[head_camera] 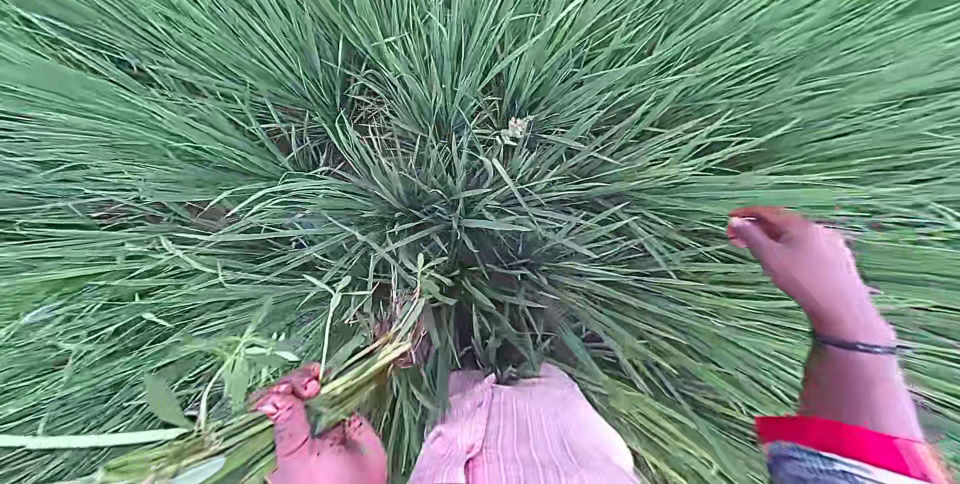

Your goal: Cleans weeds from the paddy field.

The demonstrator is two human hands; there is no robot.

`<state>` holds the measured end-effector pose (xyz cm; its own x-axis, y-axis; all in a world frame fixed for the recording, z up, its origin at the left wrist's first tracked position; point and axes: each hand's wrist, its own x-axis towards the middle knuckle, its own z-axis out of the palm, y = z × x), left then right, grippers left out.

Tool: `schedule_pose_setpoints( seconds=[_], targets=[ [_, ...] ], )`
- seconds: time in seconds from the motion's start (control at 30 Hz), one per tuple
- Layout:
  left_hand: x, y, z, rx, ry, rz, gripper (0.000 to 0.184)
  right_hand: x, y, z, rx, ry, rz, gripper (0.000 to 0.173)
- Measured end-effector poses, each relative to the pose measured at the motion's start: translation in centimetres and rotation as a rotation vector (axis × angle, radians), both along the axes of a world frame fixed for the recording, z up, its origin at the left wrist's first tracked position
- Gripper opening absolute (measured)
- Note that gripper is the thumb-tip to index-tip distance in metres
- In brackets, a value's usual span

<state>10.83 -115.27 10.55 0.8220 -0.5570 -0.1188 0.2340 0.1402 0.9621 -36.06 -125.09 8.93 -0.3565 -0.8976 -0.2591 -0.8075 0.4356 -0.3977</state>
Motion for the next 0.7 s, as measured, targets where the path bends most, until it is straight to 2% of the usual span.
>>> schedule_pose_setpoints(
  seconds=[0.2,0.37,0.5,0.6,0.7],
  targets=[
    [4.4,-1.0,0.0,-0.038,0.002,-0.054,0.045,4.7,1.8,1.6,-0.001,0.046,-0.041,0.032],
    [4.8,-2.0,-0.1,-0.127,0.036,-0.158,0.044,4.4,6.6,3.5,-0.006,0.08,-0.152,0.032],
    [5.4,-2.9,1.1,-0.179,0.089,-0.211,0.044,5.0,8.9,6.4,-0.06,0.108,-0.217,0.032],
    [7.0,-2.9,2.3,-0.244,0.078,-0.189,0.045,6.5,7.7,7.8,-0.105,0.094,-0.202,0.034],
    [8.5,-2.2,3.3,-0.289,0.049,-0.145,0.045,8.5,4.3,8.6,-0.177,0.061,-0.129,0.032]
  ],
)
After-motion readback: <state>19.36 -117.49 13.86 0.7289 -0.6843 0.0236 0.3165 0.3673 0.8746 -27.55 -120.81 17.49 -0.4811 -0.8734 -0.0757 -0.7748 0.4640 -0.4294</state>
